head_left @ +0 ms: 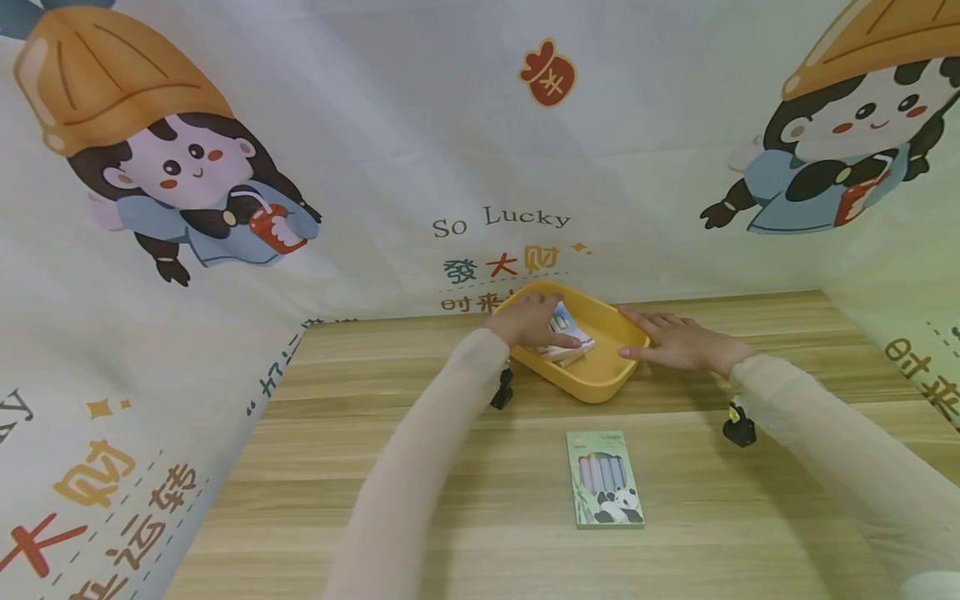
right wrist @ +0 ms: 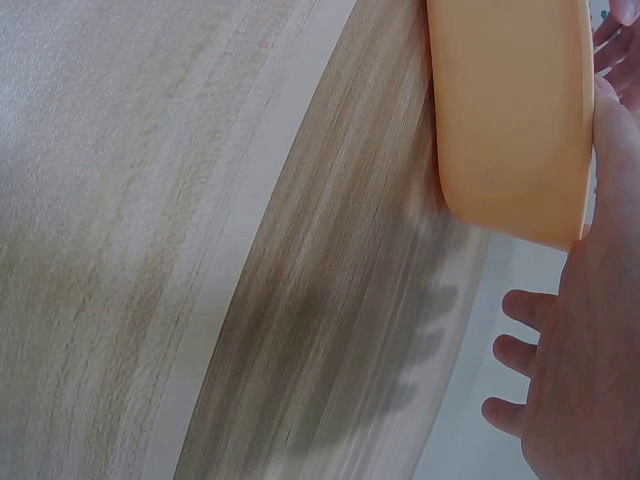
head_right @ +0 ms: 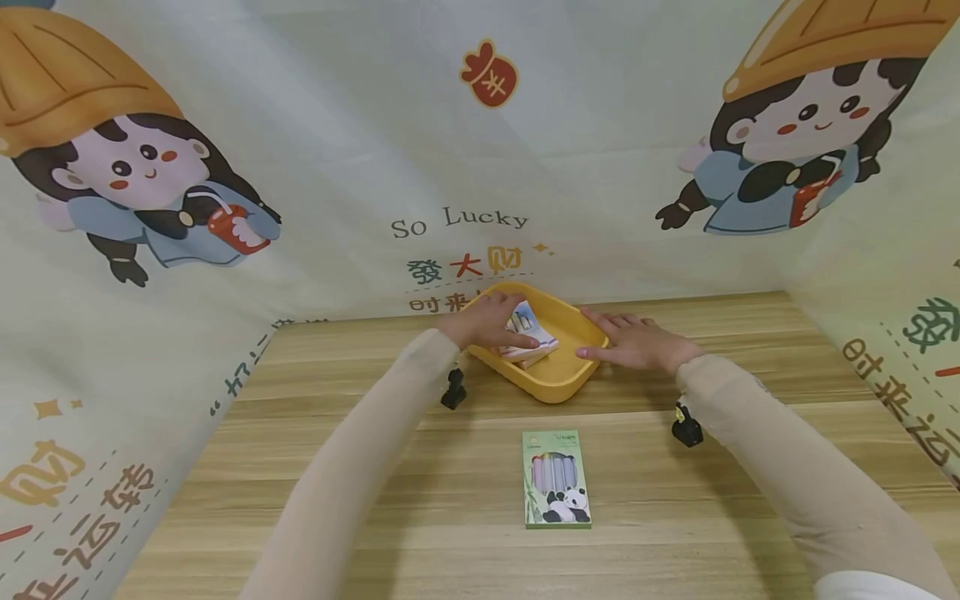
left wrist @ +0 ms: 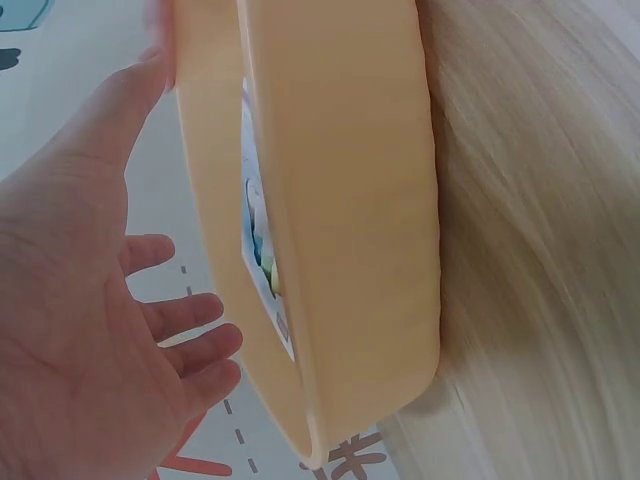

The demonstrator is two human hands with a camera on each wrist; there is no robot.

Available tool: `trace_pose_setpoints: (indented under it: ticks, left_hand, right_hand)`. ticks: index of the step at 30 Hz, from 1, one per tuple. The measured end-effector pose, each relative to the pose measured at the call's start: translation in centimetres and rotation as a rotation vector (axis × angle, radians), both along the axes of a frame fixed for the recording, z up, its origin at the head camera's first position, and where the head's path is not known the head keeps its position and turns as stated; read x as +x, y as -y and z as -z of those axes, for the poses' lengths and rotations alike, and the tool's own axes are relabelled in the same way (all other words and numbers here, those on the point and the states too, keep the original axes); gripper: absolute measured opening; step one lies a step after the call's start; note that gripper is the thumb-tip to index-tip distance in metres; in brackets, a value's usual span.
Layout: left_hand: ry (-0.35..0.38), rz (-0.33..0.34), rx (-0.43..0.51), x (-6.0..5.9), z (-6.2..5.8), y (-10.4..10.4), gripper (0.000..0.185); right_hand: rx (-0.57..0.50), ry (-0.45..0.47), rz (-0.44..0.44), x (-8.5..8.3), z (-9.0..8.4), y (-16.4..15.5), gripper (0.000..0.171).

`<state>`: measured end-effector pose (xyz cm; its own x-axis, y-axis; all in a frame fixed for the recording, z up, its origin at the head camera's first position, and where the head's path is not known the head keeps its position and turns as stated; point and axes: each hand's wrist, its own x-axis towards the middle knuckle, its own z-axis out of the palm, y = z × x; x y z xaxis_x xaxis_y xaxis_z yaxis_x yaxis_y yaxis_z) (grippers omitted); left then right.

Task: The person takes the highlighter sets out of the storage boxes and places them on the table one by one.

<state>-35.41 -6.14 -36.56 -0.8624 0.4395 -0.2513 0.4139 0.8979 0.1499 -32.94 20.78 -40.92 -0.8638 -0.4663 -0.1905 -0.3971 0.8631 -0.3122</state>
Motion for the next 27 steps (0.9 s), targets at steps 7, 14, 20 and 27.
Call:
trace_pose_setpoints:
  ticks: [7, 14, 20, 27]
  left_hand:
    - [-0.04, -0.029, -0.008, 0.1, 0.2, -0.9, 0.095]
    - [-0.041, -0.086, -0.021, 0.1, 0.1, -1.4, 0.099]
    - [-0.017, -0.135, -0.011, 0.3, 0.1, -1.7, 0.099]
    - [-0.004, -0.178, 0.005, 0.8, 0.0, -2.0, 0.093]
  right_hand:
    - [-0.002, -0.005, 0.002, 0.0, 0.0, -0.1, 0.085]
    - [0.004, -0.014, -0.005, 0.1, -0.1, 0.0, 0.084]
    - [0.0, -0.018, -0.006, -0.1, 0.1, -0.2, 0.084]
    - [-0.009, -0.009, 0.0, -0.3, 0.4, -0.3, 0.086]
